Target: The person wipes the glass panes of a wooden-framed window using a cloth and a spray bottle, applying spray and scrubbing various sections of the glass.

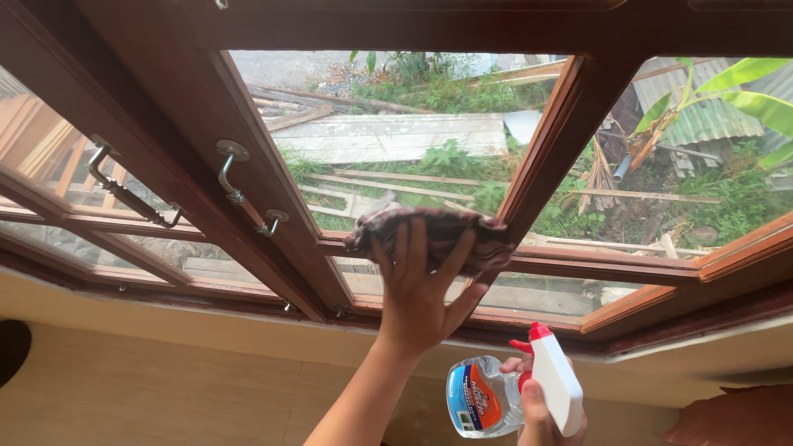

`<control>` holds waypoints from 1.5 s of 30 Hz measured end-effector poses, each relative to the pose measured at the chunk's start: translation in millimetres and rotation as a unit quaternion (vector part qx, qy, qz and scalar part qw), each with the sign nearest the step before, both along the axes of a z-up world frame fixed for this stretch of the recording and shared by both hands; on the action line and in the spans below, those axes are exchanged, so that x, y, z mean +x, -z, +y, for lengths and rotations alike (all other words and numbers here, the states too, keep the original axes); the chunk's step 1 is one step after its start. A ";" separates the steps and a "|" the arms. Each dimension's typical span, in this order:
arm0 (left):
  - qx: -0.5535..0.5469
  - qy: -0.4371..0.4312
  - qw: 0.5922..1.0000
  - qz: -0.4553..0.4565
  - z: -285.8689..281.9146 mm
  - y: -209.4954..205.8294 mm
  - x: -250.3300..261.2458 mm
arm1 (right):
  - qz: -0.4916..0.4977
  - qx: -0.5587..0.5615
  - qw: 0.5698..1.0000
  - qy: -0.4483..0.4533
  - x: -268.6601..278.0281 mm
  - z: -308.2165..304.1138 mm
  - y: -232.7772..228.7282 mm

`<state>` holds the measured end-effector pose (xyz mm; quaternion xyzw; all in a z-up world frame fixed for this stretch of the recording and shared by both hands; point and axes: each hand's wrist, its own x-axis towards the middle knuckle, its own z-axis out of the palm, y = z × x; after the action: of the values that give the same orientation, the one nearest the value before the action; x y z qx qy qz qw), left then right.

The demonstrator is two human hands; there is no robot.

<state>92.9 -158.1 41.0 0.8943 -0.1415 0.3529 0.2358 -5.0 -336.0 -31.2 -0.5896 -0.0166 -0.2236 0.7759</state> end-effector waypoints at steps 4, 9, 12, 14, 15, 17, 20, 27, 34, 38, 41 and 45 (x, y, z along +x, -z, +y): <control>0.010 -0.027 0.999 -0.012 18.3 -14.1 3.4 | 0.012 -0.040 0.999 -0.016 -1.2 -4.4 4.0; 0.014 -0.074 0.996 -0.037 57.7 -89.6 30.5 | -0.031 -0.042 0.998 -0.033 -2.1 1.3 9.5; 0.022 -0.071 0.994 -0.083 63.5 -99.7 32.5 | -0.026 -0.044 0.997 -0.050 -3.9 4.3 6.4; 0.024 -0.059 0.996 -0.059 58.6 -81.2 30.3 | -0.020 -0.065 0.997 -0.044 -4.6 8.3 0.9; 0.025 -0.053 0.997 -0.047 55.6 -66.3 27.9 | -0.011 -0.091 0.995 -0.037 -4.1 9.4 -3.5; 0.019 -0.025 1.000 0.005 50.1 -30.4 12.7 | -0.011 -0.094 0.995 -0.038 -0.7 13.1 -13.5; 0.020 -0.027 0.998 0.046 47.7 7.1 -3.7 | -0.026 -0.052 0.996 -0.061 8.8 17.1 -27.8; 0.007 -0.049 0.998 -0.030 56.0 -55.6 14.3 | 0.009 -0.086 0.993 -0.084 14.8 10.1 -40.8; 0.055 -0.039 0.997 -0.046 29.9 -62.4 22.2 | -0.039 -0.109 0.988 -0.105 15.9 1.7 -37.3; 0.035 0.011 0.999 0.005 18.3 -12.5 0.7 | -0.034 -0.124 0.987 -0.098 13.9 -4.1 -41.5; 0.020 -0.004 1.000 0.002 18.6 -4.7 -0.1 | -0.025 -0.104 0.990 -0.086 14.6 -5.7 -43.1; -0.003 -0.033 0.997 -0.069 20.4 -41.2 16.0 | -0.042 -0.096 0.990 -0.097 16.8 -11.7 -38.1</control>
<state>108.9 -137.7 82.2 0.8712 -0.1264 0.4219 0.2167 11.8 -347.7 7.0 -0.6468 -0.1275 -0.1695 0.7325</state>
